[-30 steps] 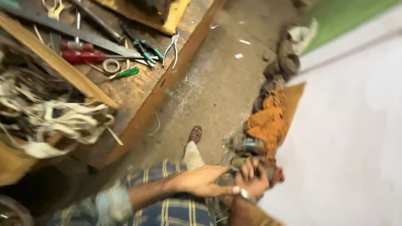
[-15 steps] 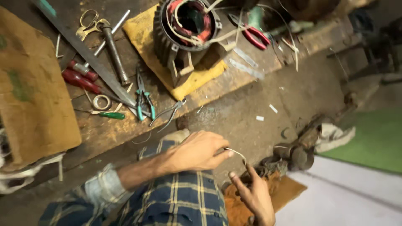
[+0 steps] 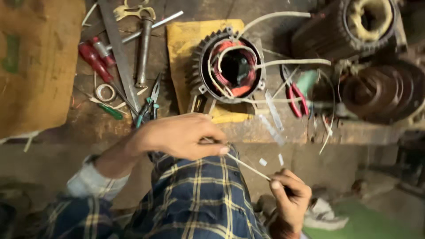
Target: The person strips insulation from copper wires, inserts them into a motor stator, and secures them with electrical tape. They retrieve a roll of tape from a shelf, return to the workbench, and continue wrapping and taping the wires.
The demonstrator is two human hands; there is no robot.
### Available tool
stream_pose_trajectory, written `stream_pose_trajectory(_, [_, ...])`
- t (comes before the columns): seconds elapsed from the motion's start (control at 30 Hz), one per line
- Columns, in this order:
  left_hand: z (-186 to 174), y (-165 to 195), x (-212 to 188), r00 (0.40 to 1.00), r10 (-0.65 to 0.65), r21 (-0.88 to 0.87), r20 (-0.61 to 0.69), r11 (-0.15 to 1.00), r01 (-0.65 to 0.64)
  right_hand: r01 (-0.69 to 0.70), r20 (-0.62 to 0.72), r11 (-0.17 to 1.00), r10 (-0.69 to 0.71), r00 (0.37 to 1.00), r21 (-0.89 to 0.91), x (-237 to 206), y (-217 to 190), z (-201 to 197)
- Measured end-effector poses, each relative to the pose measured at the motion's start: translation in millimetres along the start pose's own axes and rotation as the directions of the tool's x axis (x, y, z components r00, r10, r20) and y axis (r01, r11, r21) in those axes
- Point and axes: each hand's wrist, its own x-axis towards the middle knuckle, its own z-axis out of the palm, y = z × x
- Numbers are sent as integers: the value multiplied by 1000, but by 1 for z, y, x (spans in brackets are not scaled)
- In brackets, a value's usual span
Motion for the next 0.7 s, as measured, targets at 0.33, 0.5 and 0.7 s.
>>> stream_pose_trajectory(0.33, [51, 13, 17, 850, 271, -529, -452, 686, -501, -35, 559, 973, -103, 823, 230, 111, -15, 6])
stream_pose_trajectory(0.5, [62, -8, 20, 682, 175, -226, -711, 861, -456, 420, 69, 877, -446, 892, 232, 123, -14, 62])
stream_pose_trajectory(0.7, [22, -40, 9, 541, 254, 14, -802, 913, -408, 512, 315, 842, -446, 838, -170, 158, -59, 92])
